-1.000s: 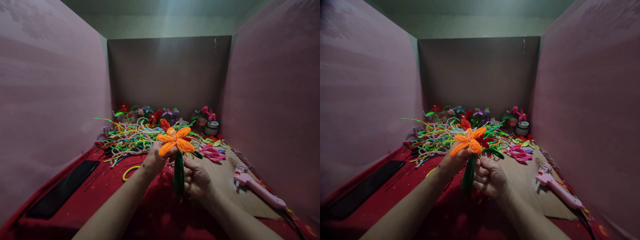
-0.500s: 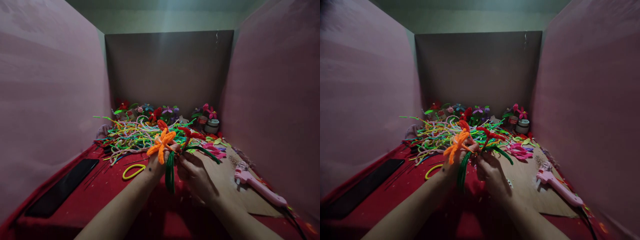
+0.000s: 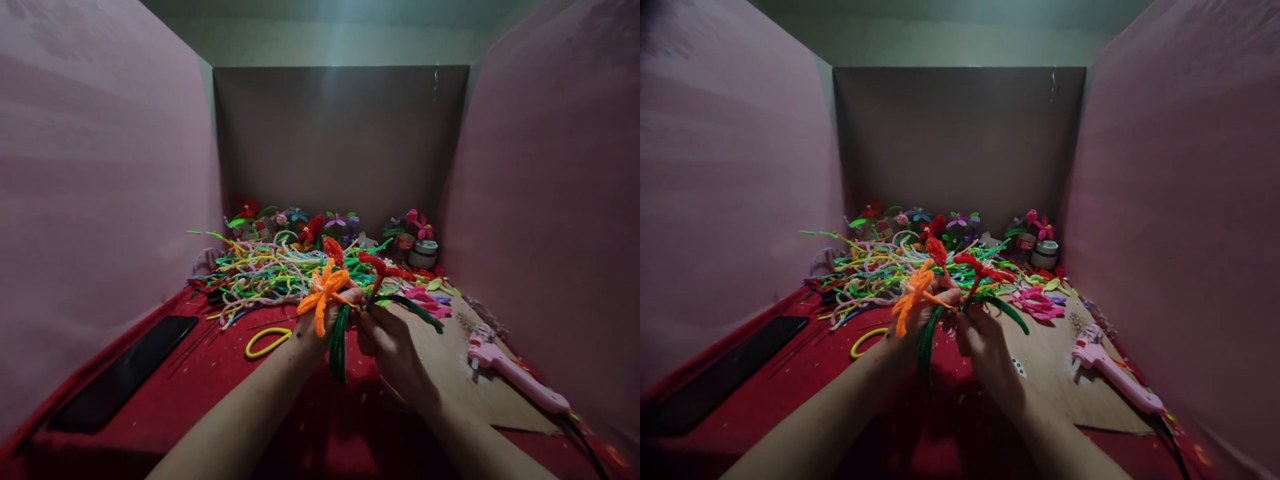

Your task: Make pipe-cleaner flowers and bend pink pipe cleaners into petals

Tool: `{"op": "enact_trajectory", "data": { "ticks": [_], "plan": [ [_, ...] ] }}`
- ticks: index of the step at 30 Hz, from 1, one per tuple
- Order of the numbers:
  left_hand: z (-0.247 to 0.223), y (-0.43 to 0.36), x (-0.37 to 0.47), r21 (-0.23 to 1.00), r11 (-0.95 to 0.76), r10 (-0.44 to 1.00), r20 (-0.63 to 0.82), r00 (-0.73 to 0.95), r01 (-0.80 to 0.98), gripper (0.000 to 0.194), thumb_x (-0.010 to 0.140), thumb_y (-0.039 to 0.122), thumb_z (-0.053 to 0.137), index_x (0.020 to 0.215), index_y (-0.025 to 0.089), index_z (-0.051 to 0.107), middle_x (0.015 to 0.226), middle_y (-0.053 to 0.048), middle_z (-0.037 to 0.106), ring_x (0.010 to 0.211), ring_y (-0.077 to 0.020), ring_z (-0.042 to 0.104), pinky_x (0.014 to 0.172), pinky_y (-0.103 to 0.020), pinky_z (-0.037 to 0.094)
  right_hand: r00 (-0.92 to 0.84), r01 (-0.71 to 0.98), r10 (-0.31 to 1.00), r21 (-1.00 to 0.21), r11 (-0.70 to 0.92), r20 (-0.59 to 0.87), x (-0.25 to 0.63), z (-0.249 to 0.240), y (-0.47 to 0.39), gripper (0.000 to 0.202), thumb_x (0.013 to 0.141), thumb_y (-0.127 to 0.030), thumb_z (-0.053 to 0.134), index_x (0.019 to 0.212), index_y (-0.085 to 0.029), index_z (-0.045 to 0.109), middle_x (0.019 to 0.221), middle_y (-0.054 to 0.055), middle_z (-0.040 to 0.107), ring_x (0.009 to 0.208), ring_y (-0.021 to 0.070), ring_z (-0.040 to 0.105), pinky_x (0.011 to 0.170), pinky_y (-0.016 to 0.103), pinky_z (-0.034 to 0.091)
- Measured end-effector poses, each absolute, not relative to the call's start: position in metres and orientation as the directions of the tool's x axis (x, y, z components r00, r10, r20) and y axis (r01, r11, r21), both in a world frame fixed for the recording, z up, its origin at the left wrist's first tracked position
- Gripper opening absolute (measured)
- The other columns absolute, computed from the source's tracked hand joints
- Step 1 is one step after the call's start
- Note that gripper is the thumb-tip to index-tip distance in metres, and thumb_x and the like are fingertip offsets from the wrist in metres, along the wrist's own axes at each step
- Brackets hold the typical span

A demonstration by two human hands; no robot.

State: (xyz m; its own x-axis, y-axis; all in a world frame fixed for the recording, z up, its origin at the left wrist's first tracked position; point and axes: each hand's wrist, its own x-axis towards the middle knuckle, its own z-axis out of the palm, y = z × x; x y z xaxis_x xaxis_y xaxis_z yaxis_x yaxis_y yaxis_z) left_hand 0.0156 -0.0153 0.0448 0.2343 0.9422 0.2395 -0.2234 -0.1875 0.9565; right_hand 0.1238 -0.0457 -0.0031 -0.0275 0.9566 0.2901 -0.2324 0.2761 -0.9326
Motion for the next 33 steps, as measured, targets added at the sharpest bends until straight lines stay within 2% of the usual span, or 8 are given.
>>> {"op": "enact_trajectory", "data": {
  "ticks": [5, 11, 17, 22, 24, 27, 30, 33],
  "plan": [
    [0.041, -0.008, 0.009, 0.946, -0.240, 0.928, 0.290, 0.233, -0.218, 0.014, 0.069, 0.032, 0.060, 0.069, 0.019, 0.064, 0.048, 0.001, 0.052, 0.046, -0.0118, 0.048, 0.044, -0.024, 0.039, -0.202, -0.506, 0.956, -0.858, 0.083, 0.211, 0.122, 0.000, -0.040, 0.018, 0.080, -0.034, 0.055, 0.074, -0.017, 0.055, 0.046, -0.009, 0.024, 0.040, 0.0045, 0.016, 0.039, 0.021, 0.013],
    [0.036, -0.002, 0.007, 0.939, -0.239, 0.936, 0.291, 0.200, -0.246, 0.015, 0.065, 0.030, 0.065, 0.069, 0.016, 0.062, 0.054, 0.001, 0.056, 0.047, -0.0099, 0.049, 0.044, -0.021, 0.039, -0.170, -0.599, 0.969, -0.800, 0.044, 0.181, 0.126, 0.007, -0.037, 0.018, 0.075, -0.033, 0.057, 0.067, -0.018, 0.055, 0.043, -0.009, 0.023, 0.037, 0.0051, 0.014, 0.037, 0.021, 0.010],
    [0.030, 0.003, 0.010, 0.916, -0.161, 0.970, 0.215, 0.112, -0.368, 0.024, 0.057, 0.031, 0.073, 0.064, 0.013, 0.058, 0.050, 0.003, 0.054, 0.040, -0.0055, 0.045, 0.038, -0.018, 0.034, -0.180, -0.627, 0.967, -0.779, 0.028, 0.180, 0.130, 0.007, -0.036, 0.014, 0.073, -0.028, 0.059, 0.069, -0.018, 0.051, 0.043, -0.010, 0.025, 0.037, 0.0045, 0.014, 0.035, 0.018, 0.010],
    [0.026, -0.001, 0.011, 0.891, -0.078, 0.958, 0.192, 0.215, -0.448, 0.033, 0.054, 0.026, 0.075, 0.082, 0.014, 0.062, 0.058, 0.001, 0.060, 0.048, -0.0101, 0.054, 0.043, -0.019, 0.039, -0.150, -0.645, 0.975, -0.764, 0.028, 0.162, 0.132, 0.009, -0.034, 0.015, 0.072, -0.029, 0.062, 0.073, -0.018, 0.051, 0.047, -0.008, 0.034, 0.039, 0.0044, 0.022, 0.038, 0.017, 0.016],
    [0.028, -0.006, 0.013, 0.920, -0.091, 0.938, 0.207, 0.277, -0.380, 0.028, 0.057, 0.027, 0.073, 0.080, 0.014, 0.063, 0.060, 0.000, 0.059, 0.056, -0.0122, 0.056, 0.052, -0.023, 0.044, -0.134, -0.648, 0.979, -0.761, 0.029, 0.151, 0.132, 0.008, -0.034, 0.015, 0.072, -0.028, 0.062, 0.072, -0.018, 0.051, 0.050, -0.007, 0.037, 0.041, 0.0045, 0.025, 0.040, 0.017, 0.017],
    [0.035, -0.015, 0.017, 0.944, -0.207, 0.907, 0.284, 0.311, -0.257, 0.020, 0.060, 0.031, 0.070, 0.070, 0.014, 0.064, 0.064, -0.002, 0.060, 0.065, -0.0146, 0.056, 0.063, -0.026, 0.046, -0.112, -0.638, 0.978, -0.767, 0.064, 0.175, 0.130, 0.004, -0.034, 0.014, 0.073, -0.027, 0.062, 0.071, -0.019, 0.050, 0.052, -0.006, 0.038, 0.043, 0.0051, 0.026, 0.041, 0.018, 0.018],
    [0.040, -0.023, 0.021, 0.950, -0.259, 0.905, 0.303, 0.299, -0.177, 0.018, 0.062, 0.032, 0.068, 0.070, 0.016, 0.065, 0.055, 0.000, 0.056, 0.057, -0.0143, 0.052, 0.058, -0.026, 0.044, -0.072, -0.544, 0.961, -0.818, 0.188, 0.268, 0.127, -0.002, -0.034, 0.013, 0.076, -0.030, 0.058, 0.072, -0.019, 0.053, 0.051, -0.006, 0.039, 0.044, 0.0066, 0.030, 0.043, 0.020, 0.023],
    [0.038, -0.025, 0.022, 0.952, -0.289, 0.898, 0.305, 0.316, -0.096, 0.021, 0.070, 0.034, 0.061, 0.081, 0.018, 0.066, 0.046, 0.003, 0.047, 0.044, -0.0115, 0.044, 0.046, -0.024, 0.038, -0.054, -0.436, 0.930, -0.846, 0.307, 0.365, 0.124, -0.001, -0.034, 0.018, 0.079, -0.035, 0.054, 0.071, -0.018, 0.055, 0.054, -0.003, 0.045, 0.049, 0.0091, 0.038, 0.049, 0.022, 0.031]
  ]
}}
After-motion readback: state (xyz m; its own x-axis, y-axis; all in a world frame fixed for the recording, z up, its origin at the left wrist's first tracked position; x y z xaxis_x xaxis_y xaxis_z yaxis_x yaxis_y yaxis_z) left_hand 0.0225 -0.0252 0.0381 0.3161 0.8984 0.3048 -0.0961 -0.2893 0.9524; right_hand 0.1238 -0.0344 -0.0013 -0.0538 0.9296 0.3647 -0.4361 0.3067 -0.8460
